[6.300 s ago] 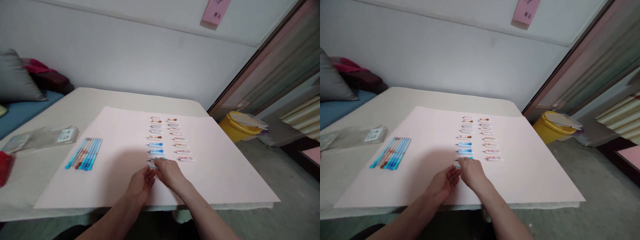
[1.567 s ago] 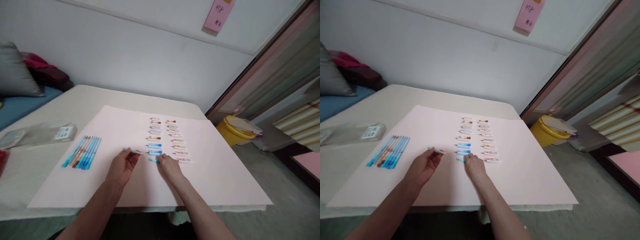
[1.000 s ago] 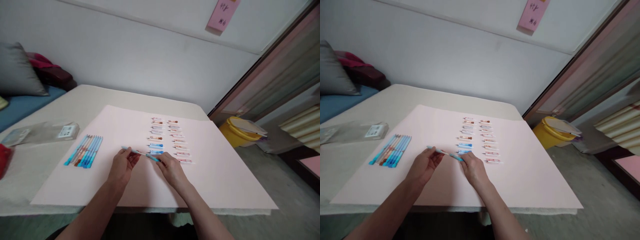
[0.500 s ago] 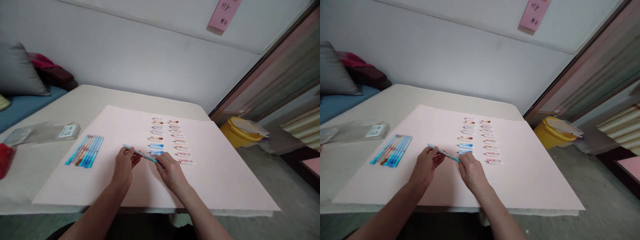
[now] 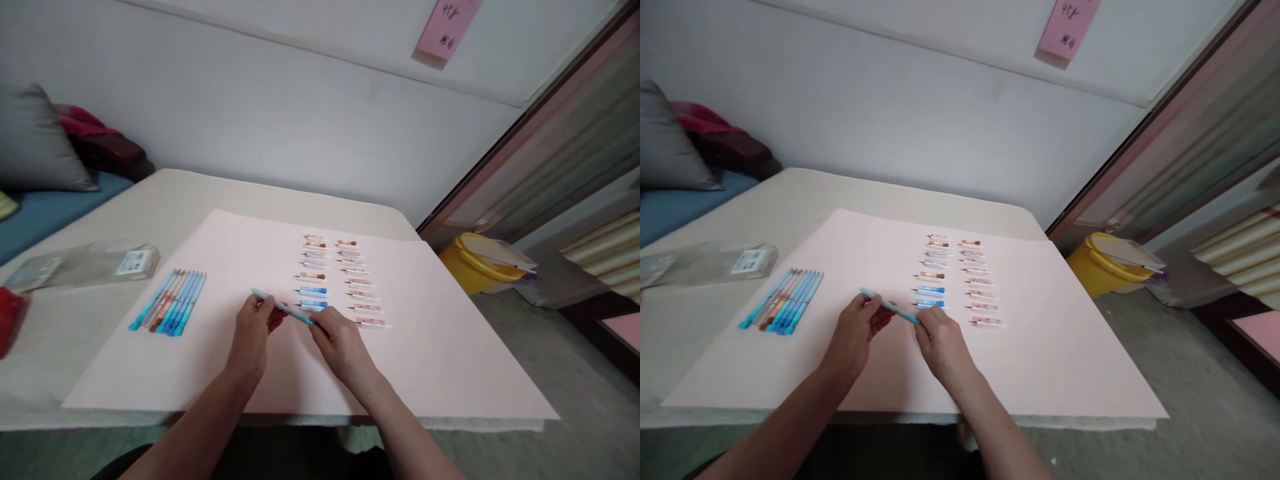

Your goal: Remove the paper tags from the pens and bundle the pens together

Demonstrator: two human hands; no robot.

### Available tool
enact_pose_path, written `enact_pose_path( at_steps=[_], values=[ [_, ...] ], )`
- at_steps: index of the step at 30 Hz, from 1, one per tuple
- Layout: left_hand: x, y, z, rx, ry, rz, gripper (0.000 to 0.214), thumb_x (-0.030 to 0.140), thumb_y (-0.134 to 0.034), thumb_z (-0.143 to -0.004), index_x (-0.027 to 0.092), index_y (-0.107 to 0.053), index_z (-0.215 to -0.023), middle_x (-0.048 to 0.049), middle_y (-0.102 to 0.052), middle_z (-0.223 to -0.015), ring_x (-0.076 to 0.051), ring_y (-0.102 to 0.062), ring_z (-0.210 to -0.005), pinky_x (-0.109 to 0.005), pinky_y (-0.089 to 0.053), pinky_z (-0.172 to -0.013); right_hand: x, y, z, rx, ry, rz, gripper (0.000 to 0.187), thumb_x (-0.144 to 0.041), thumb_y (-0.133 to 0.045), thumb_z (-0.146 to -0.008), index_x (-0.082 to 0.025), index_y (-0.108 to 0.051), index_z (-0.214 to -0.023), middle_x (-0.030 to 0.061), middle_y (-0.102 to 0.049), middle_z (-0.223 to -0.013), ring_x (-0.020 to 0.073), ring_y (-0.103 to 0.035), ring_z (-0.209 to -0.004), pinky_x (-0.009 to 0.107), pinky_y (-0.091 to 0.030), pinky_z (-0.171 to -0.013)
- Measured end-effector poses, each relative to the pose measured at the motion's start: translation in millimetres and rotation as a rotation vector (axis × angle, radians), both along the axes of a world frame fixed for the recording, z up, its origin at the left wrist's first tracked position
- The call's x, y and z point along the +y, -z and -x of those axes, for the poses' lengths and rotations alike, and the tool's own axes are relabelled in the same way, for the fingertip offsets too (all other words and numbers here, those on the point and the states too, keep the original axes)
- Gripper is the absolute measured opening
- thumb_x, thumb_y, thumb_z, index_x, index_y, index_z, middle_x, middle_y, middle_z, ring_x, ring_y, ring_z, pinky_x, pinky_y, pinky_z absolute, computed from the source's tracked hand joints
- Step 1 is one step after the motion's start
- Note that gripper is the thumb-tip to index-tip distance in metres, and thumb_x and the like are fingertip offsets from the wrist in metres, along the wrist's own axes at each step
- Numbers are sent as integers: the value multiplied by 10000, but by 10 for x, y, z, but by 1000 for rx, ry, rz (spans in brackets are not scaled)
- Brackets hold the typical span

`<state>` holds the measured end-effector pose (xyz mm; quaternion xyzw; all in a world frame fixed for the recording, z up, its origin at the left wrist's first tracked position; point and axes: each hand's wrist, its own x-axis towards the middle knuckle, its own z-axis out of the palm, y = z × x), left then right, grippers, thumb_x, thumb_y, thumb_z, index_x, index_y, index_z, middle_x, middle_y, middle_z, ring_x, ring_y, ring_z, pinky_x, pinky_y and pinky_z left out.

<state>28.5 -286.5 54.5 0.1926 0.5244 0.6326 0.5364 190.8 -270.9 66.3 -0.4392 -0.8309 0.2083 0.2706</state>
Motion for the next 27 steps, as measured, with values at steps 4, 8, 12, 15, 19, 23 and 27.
enact_pose_path(
  at_steps=[4,8,12,15,19,23,27],
  values=[
    [1,1,-8,19,30,-52,257,405,-600,-743,158,-583,-810,-67,-666,-824,-169,-619,-772,-367,-454,-804,21,5,-3,80,23,78,195,-105,-491,-827,-212,-645,-881,19,-594,-771,149,-559,-759,241,-411,-657],
    [12,-10,-5,20,37,-62,252,402,-602,-746,160,-583,-812,-72,-670,-843,-171,-615,-790,-374,-450,-820,17,35,20,97,61,116,199,-110,-496,-823,-211,-652,-891,23,-609,-775,154,-566,-760,246,-416,-661],
    [11,-16,-1,15,25,-63,244,393,-605,-747,165,-573,-829,-70,-670,-845,-166,-607,-797,-365,-446,-815,-26,53,65,59,80,53,190,-128,-499,-828,-207,-638,-931,42,-614,-849,164,-565,-804,258,-418,-694],
    [2,-18,-6,3,32,-77,238,385,-600,-755,169,-562,-848,-70,-673,-849,-160,-601,-795,-363,-442,-819,-49,56,93,45,111,47,134,-161,-524,-827,-200,-636,-889,40,-612,-828,162,-567,-773,256,-410,-676],
    [-10,-59,2,-54,106,-112,215,368,-580,-780,181,-544,-879,-78,-677,-895,-172,-605,-844,-365,-430,-829,-36,48,99,108,160,151,84,-195,-556,-816,-205,-630,-776,5,-608,-726,138,-559,-676,231,-389,-610],
    [-16,-121,15,-120,156,-101,219,362,-594,-771,185,-549,-891,-87,-675,-923,-187,-605,-866,-362,-426,-816,-21,28,94,143,187,191,85,-203,-563,-809,-203,-625,-751,-6,-611,-706,127,-556,-656,221,-377,-595],
    [-2,-112,4,-107,107,-81,247,397,-619,-745,173,-589,-847,-81,-657,-923,-183,-583,-882,-347,-431,-805,-34,15,107,128,174,171,102,-202,-552,-813,-198,-623,-739,-3,-607,-698,123,-547,-645,220,-369,-583]
  ],
)
